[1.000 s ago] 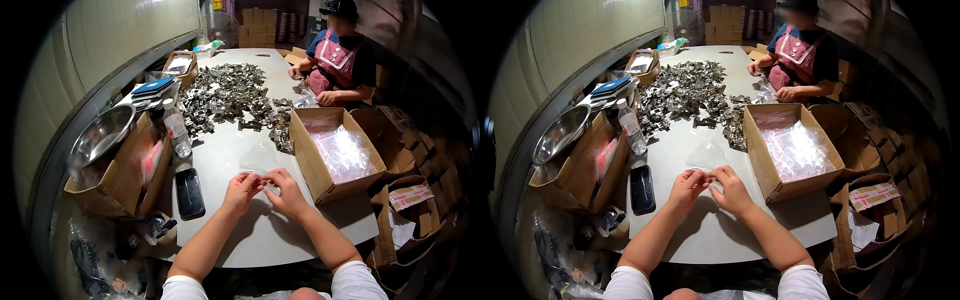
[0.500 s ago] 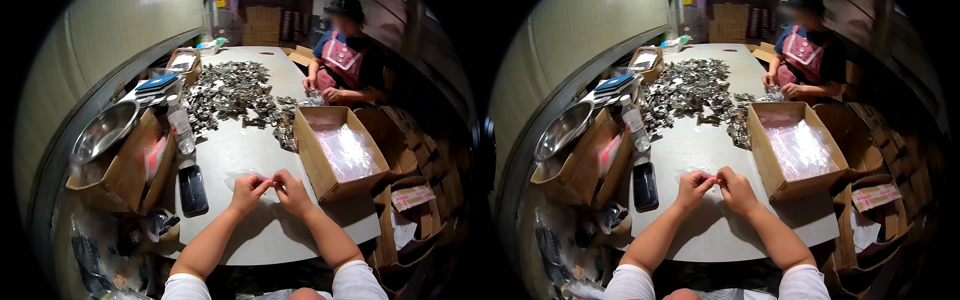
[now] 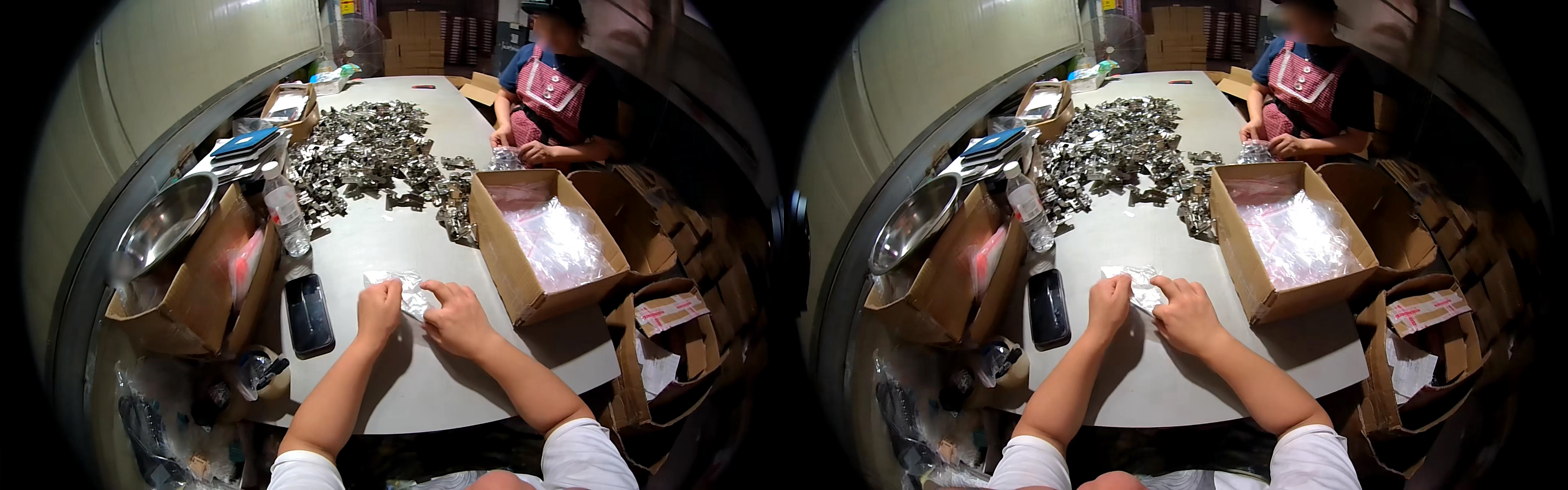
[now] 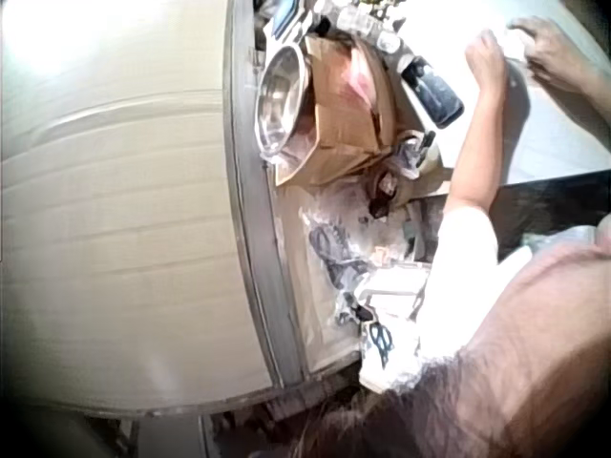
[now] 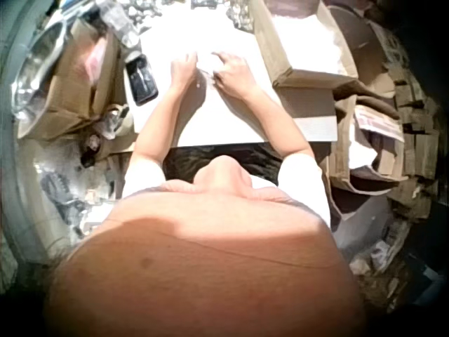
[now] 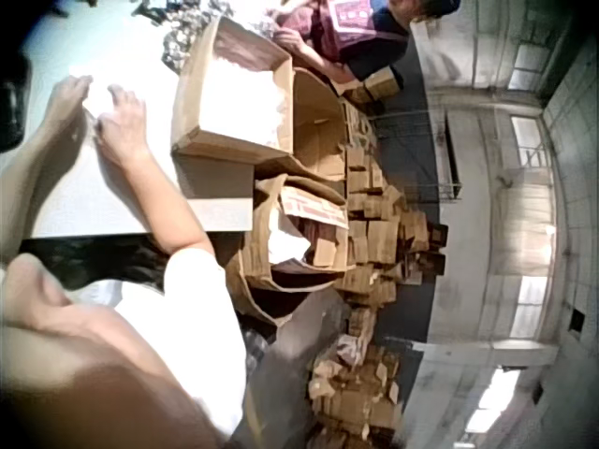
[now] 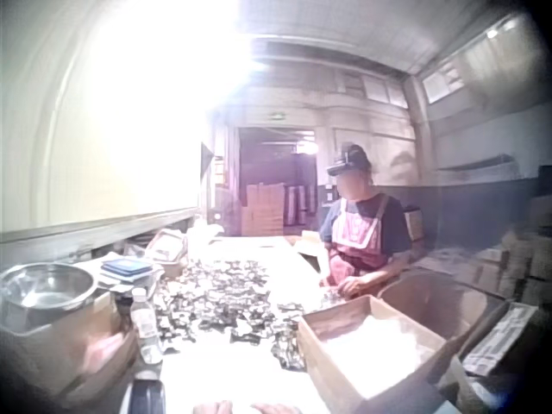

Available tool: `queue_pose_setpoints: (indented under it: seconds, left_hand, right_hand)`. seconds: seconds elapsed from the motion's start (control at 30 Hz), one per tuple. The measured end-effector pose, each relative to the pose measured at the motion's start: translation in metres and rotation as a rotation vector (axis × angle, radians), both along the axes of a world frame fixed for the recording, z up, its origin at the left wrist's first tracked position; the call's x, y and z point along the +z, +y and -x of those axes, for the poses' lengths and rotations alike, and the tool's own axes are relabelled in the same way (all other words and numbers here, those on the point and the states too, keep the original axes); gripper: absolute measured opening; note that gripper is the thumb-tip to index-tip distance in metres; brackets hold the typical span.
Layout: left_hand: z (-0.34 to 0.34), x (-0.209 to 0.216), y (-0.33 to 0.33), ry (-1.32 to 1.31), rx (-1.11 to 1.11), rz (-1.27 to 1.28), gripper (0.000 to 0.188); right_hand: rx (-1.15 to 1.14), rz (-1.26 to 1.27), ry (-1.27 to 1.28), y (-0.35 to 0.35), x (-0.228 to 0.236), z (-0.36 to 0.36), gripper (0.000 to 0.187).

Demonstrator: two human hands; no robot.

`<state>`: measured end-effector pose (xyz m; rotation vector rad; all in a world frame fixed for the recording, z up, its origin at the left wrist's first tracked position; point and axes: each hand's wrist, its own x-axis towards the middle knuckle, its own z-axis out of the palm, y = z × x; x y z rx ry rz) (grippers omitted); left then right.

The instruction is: The person sorts metal cabinet hinges by picking them from a pile and placing them into a small plastic bag.

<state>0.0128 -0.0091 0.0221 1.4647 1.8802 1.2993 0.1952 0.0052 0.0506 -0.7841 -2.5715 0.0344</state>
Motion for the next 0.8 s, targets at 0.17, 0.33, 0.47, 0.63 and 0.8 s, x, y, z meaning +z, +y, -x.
queue_pose_setpoints:
  seconds: [0.17,0.33,0.47,0.63,0.8]
  left_hand:
    - [0.028,0.009,0.004,0.186,-0.05,-0.427,0.015]
    - [0.028,0.015,-0.004,0.186,-0.667,-0.027,0.035]
    - [0.037,0.013,-0.001,-0.022,-0.337,0.251,0.051]
    - [0.037,0.041,-0.004,0.006,0.48,-0.693,0.055]
    - [0.015,0.031,-0.008,0.474,0.063,-0.963,0.044]
  right_hand:
    - [0.103,0.123,0.129,0.015,-0.003,0.002,0.016]
    - [-0.312,0.357,0.584,0.095,-0.024,0.029,0.048]
    - [-0.784,-0.12,0.04,0.138,-0.023,0.069,0.039]
    - [-0.908,-0.131,0.046,0.207,-0.06,0.056,0.023]
    - [-0.641,0.091,0.388,0.152,-0.038,0.057,0.018]
